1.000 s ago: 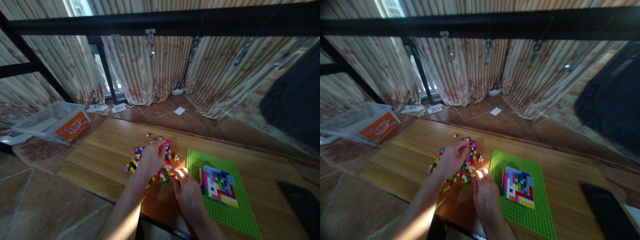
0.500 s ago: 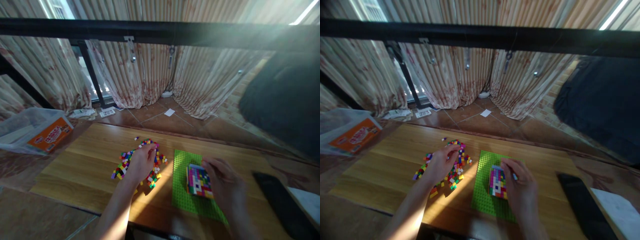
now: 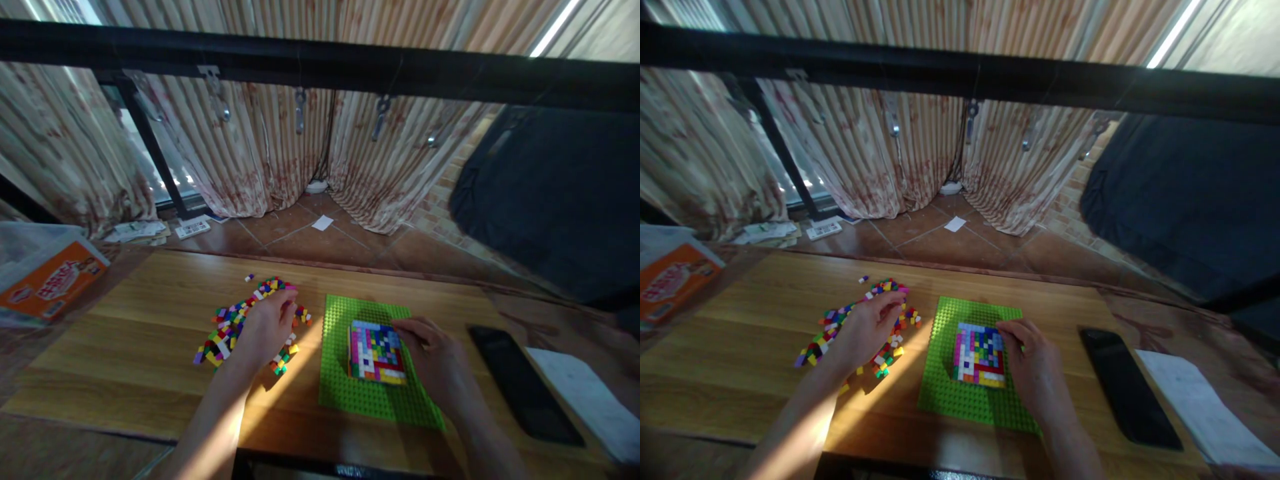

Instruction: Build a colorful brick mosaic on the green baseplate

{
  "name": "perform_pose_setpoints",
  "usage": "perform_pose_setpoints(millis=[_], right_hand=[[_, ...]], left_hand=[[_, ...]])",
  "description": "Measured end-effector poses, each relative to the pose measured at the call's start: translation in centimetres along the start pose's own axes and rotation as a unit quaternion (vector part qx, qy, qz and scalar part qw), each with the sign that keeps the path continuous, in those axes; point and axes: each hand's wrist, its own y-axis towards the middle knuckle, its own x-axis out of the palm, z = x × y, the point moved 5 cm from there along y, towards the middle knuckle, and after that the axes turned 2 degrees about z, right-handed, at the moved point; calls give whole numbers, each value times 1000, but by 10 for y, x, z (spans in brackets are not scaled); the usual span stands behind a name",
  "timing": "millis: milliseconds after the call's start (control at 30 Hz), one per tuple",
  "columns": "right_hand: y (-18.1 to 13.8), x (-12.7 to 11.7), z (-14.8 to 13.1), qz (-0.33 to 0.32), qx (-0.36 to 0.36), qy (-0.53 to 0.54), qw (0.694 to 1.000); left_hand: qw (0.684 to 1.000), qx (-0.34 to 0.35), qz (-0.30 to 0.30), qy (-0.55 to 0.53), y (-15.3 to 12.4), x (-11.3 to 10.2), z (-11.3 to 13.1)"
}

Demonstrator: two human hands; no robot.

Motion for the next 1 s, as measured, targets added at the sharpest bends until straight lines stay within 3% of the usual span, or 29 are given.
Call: perform_pose_setpoints(millis=[233,433,667,1000], right_hand=[[0,1,0,-2,7,25,1000],[0,8,16,13,90,71,993],[2,11,28,49,156,199,966],[2,18,25,41,159,237,958]], left_hand=[[1000,-13,-18,5,1,6,-1],[1000,-10,-18,9,0,7,0],[1000,5,-23,5,0,9,4],[998,22,-38,38,-1,15,6]])
